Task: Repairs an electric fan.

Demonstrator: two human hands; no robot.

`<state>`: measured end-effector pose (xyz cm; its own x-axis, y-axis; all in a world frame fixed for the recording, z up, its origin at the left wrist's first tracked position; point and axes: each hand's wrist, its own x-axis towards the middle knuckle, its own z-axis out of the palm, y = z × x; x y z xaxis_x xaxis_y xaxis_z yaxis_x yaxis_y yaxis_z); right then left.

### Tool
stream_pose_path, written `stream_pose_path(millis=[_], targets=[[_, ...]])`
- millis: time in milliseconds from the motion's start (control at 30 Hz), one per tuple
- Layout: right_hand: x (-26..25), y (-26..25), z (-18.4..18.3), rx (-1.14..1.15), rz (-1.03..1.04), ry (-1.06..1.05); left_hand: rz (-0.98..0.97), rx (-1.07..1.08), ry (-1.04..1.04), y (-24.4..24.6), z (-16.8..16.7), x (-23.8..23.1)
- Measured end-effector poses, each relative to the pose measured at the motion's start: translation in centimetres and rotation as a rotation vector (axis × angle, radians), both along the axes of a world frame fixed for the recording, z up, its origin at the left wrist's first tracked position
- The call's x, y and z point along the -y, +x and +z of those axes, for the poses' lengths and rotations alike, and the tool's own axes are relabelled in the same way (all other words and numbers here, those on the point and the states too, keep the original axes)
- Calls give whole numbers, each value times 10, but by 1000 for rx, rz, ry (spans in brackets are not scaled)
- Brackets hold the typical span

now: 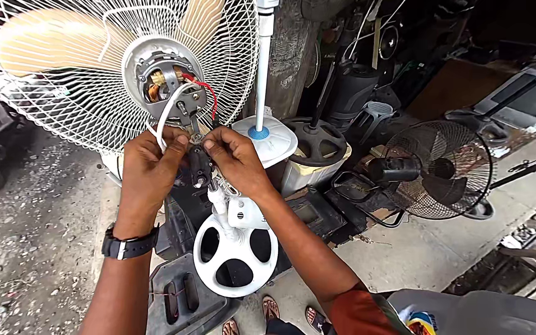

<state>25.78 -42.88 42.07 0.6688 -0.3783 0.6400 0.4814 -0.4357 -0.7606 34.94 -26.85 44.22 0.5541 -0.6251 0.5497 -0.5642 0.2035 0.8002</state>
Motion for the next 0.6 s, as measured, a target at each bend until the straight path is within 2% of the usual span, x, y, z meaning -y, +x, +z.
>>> stream_pose_path(millis=[267,433,600], targets=[[-8,1,0,-20,173,403,75,73,-34,1,-2,10],[-12,0,-1,23,104,395,144,142,-21,-1,-2,16],[-13,-4,0,36,87,387,116,162,-26,-4,-6,10]])
